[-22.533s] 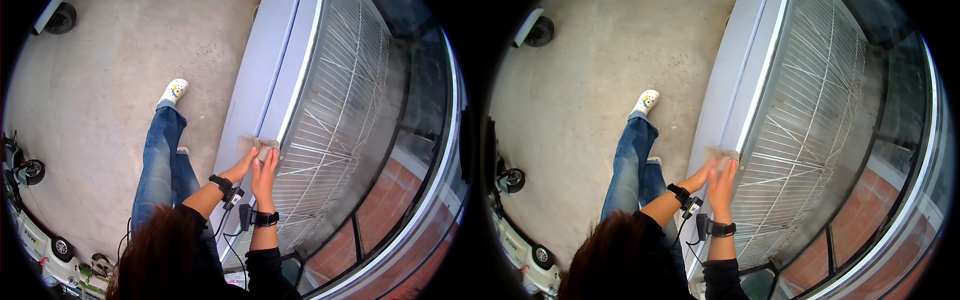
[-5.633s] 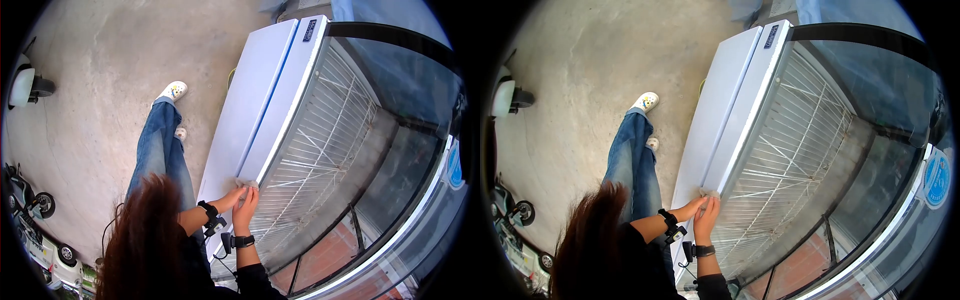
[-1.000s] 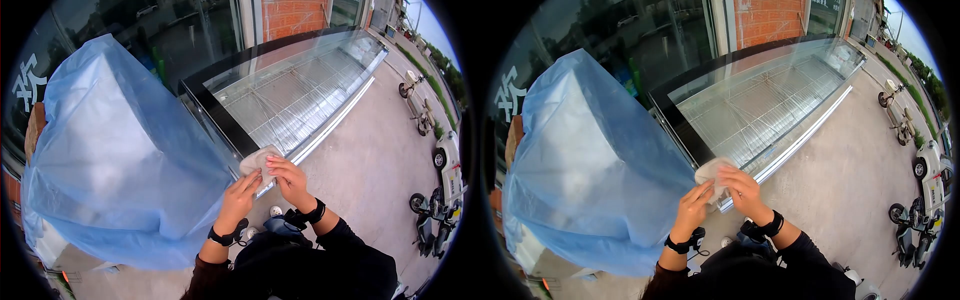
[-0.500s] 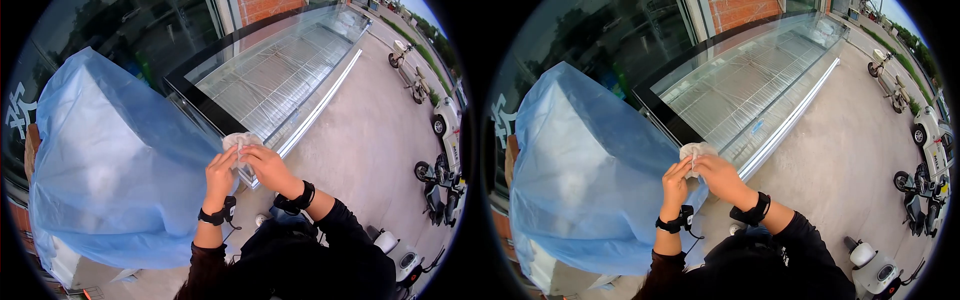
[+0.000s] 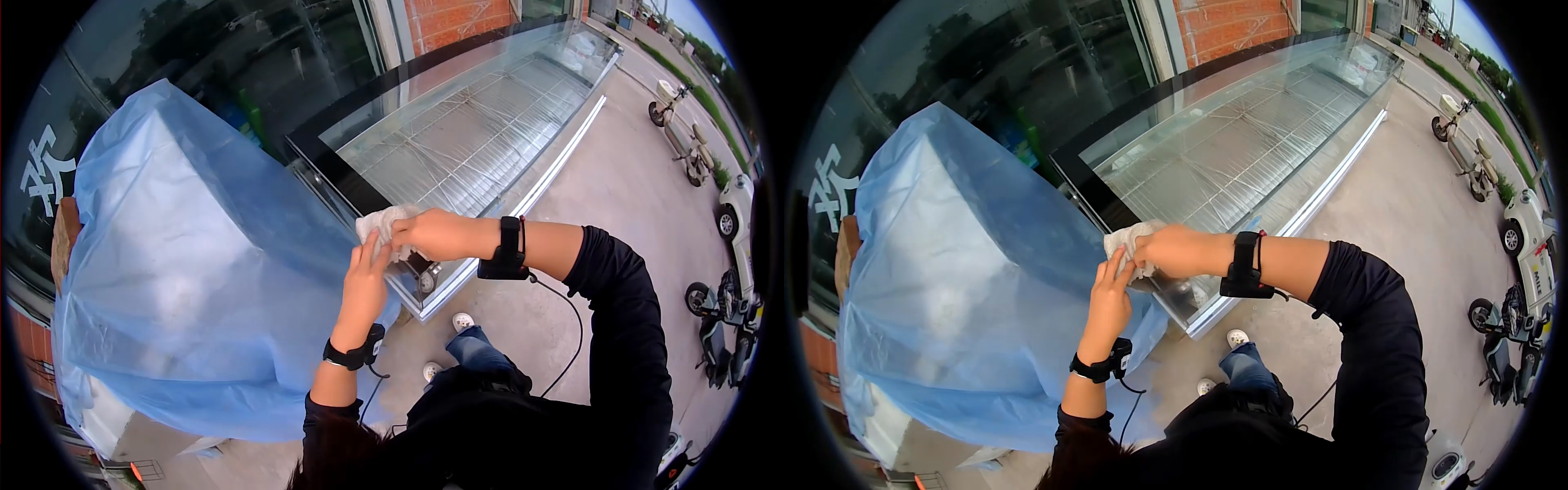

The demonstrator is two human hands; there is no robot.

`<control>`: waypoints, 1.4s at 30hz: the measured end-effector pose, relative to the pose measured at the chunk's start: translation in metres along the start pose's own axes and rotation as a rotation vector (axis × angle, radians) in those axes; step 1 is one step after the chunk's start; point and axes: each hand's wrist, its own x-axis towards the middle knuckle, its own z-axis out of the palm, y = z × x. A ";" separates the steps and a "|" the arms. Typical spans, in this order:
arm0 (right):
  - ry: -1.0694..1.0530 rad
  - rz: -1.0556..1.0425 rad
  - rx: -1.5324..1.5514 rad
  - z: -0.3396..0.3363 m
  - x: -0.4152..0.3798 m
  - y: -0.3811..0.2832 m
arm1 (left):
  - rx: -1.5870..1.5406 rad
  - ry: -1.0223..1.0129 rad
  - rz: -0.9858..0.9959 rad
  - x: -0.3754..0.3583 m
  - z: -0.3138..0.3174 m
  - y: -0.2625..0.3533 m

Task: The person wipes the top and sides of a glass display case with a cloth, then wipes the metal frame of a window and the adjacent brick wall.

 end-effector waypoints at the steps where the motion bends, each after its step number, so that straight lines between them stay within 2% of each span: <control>1: -0.005 -0.023 0.009 -0.004 0.003 0.003 | -0.010 0.010 -0.051 -0.002 0.002 -0.001; 3: -0.177 -0.092 -0.020 -0.011 0.008 0.005 | -0.006 0.009 -0.086 -0.004 0.003 -0.003; 5: -0.221 -0.143 0.038 -0.019 0.019 0.014 | -0.039 0.016 -0.127 -0.005 0.006 -0.002; 7: -0.327 -0.247 -0.058 -0.023 0.041 0.037 | -0.061 0.009 -0.218 0.008 0.008 -0.011; 9: -0.367 -0.238 -0.003 -0.023 0.065 0.053 | -0.093 0.031 -0.286 0.022 0.002 -0.025; 11: -0.432 -0.195 0.077 -0.019 0.091 0.074 | -0.229 -0.042 -0.399 0.034 -0.005 -0.039; 13: -0.482 -0.286 0.058 -0.019 0.109 0.087 | -0.208 -0.028 -0.447 0.043 -0.008 -0.039; 15: -0.554 -0.224 0.012 -0.022 0.115 0.085 | -0.175 -0.054 -0.465 0.048 -0.009 -0.036; 19: -0.764 -0.339 0.005 -0.029 0.091 0.076 | -0.289 -0.129 -0.512 0.045 -0.012 -0.011; 21: -0.718 -0.397 0.007 -0.033 0.075 0.075 | -0.323 -0.167 -0.536 0.037 -0.012 -0.003; 24: -0.608 -0.460 0.039 -0.028 0.059 0.078 | -0.628 -0.239 -0.525 0.032 -0.018 0.003; 25: -0.545 -0.474 0.063 -0.025 0.056 0.081 | -0.630 -0.231 -0.521 0.035 -0.022 0.000; 27: -0.564 -0.438 0.057 -0.022 0.051 0.083 | -0.658 -0.348 -0.494 0.040 -0.028 -0.002; 29: -0.428 -0.469 0.089 -0.023 0.047 0.085 | -0.649 -0.386 -0.457 0.043 -0.028 -0.014; 30: -0.511 -0.423 0.102 -0.024 0.049 0.087 | -0.626 -0.389 -0.452 0.047 -0.029 -0.019; 31: -0.507 -0.417 0.105 -0.023 0.050 0.090 | -0.605 -0.396 -0.447 0.050 -0.029 -0.025; 33: -0.343 -0.388 0.021 -0.020 0.055 0.094 | -0.552 -0.409 -0.419 0.058 -0.030 -0.041; 34: -0.448 -0.320 0.003 -0.021 0.064 0.097 | -0.500 -0.408 -0.394 0.064 -0.029 -0.049; 37: -0.510 -0.182 -0.014 -0.020 0.096 0.110 | -0.377 -0.379 -0.337 0.079 -0.026 -0.078; 39: -0.516 -0.132 -0.049 -0.017 0.117 0.123 | -0.357 -0.367 -0.314 0.087 -0.023 -0.101; 42: -0.496 -0.033 -0.024 -0.021 0.153 0.139 | -0.172 -0.348 -0.396 0.108 -0.020 -0.132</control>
